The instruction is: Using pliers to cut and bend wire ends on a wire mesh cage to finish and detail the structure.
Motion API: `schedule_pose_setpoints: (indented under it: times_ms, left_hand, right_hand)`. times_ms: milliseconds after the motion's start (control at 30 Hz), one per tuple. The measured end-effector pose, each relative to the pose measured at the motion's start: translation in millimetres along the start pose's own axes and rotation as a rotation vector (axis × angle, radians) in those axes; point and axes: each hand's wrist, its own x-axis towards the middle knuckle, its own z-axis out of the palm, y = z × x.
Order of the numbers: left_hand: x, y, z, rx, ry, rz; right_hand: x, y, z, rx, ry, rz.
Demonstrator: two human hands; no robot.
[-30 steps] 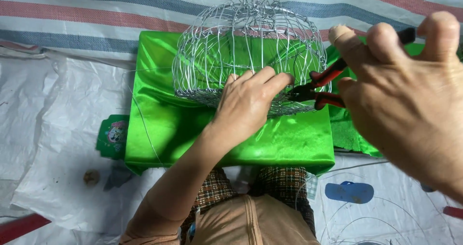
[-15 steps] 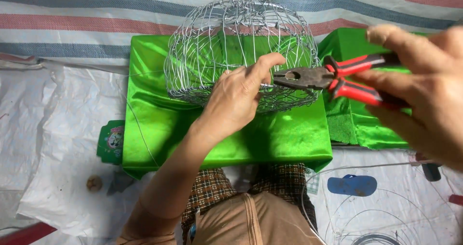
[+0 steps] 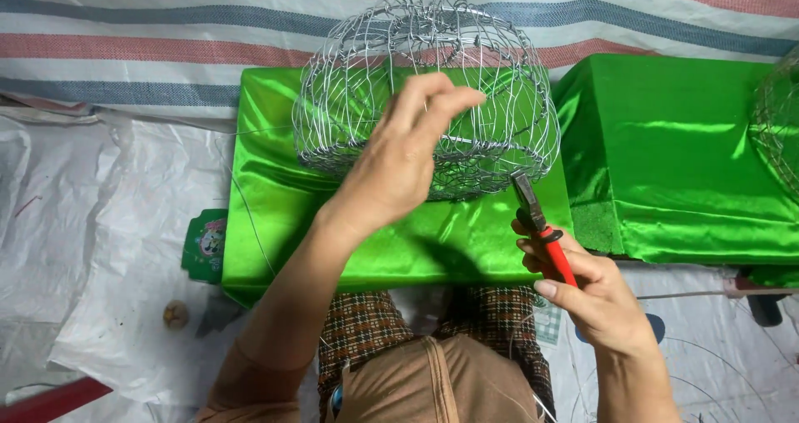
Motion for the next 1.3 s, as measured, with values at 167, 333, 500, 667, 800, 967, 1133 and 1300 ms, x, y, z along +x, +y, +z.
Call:
schedule_pose_setpoints:
  times_ms: [167, 333, 500, 667, 800, 967, 1133, 1300]
  left_hand:
    - [-9, -28, 4, 0.034, 0.035, -0.017]
    - [-11, -36, -6, 0.054, 0.146, 0.016]
    - [-23, -36, -8, 0.278, 0.097, -0.069]
    - [-28, -30, -10, 0.213, 0.026, -0.102]
    - [-29, -30, -11, 0.136, -0.022, -0.124]
    - [-30, -41, 1, 0.05, 0.032, -0.205]
    - [-31, -34, -3, -0.028, 0.004, -0.272]
    - [-30, -23, -7, -0.13, 0.007, -0.283]
  right_hand:
    - [-7, 13, 3, -0.002, 0.094, 0.054]
    - [-6, 16, 12, -0.011, 0.085, 0.116]
    - [-6, 28, 14, 0.005, 0.097, 0.123]
    - [-10, 35, 15, 0.05, 0.167, 0.152]
    - [-12, 39, 15, 0.089, 0.2, 0.178]
    - [-13, 43, 19, 0.079, 0.212, 0.211]
    - [-17, 55, 20, 0.083, 0.227, 0.25]
    - [-20, 56, 22, -0.034, 0.189, 0.229]
